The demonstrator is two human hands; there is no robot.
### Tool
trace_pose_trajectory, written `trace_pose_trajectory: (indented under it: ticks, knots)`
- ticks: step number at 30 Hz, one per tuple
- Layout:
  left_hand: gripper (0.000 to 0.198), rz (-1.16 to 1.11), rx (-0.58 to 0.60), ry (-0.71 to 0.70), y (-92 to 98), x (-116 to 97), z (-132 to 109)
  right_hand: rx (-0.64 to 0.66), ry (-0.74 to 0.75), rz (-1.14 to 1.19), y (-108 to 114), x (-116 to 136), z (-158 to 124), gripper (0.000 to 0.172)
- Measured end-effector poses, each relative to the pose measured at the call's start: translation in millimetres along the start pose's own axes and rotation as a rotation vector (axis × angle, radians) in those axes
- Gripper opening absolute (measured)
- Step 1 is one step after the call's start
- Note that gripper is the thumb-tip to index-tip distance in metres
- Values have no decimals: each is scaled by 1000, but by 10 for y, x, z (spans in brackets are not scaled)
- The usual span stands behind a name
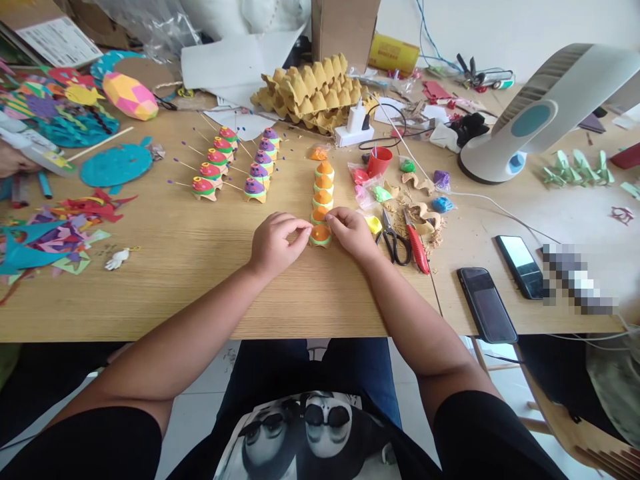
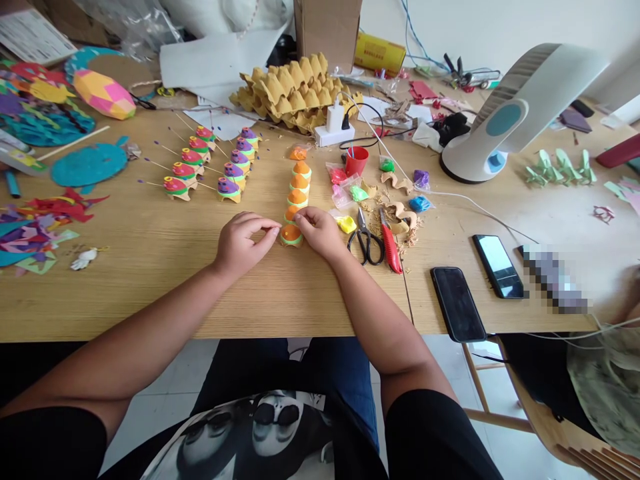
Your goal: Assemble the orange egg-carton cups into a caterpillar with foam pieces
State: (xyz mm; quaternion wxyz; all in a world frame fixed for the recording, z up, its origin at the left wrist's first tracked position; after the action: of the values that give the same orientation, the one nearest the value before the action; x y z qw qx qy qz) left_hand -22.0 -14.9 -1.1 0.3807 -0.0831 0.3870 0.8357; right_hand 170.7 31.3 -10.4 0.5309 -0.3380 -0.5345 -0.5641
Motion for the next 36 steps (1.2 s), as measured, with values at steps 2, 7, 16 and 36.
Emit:
trace_pose_trajectory:
  ticks: [2, 7, 16, 36]
  knots:
    - [13, -43, 21, -6, -1, 17, 2, -3, -13, 16, 4, 5, 2, 28]
    - [12, -79, 47, -30, -10, 65, 8, 2, -27, -12, 16, 18, -4, 32]
    - [18, -112, 52, 13, -65, 102, 14, 31, -23, -82, 20, 33, -12, 30]
    - [15, -176, 50, 115, -52, 152, 29, 12, -90, 149, 45, 71, -27, 44]
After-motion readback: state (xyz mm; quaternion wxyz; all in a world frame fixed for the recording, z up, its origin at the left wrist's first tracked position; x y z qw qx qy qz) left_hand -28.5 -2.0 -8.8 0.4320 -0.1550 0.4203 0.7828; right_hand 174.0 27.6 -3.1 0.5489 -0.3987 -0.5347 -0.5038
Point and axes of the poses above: each hand's wrist, its own z-axis towards the middle knuckle, its own y-axis out of the back of the hand, x = y × z, the point moved 1 cm from there along z, towards the middle knuckle, and after that the axes turned 5 degrees about -x, right-handed, at the moved point
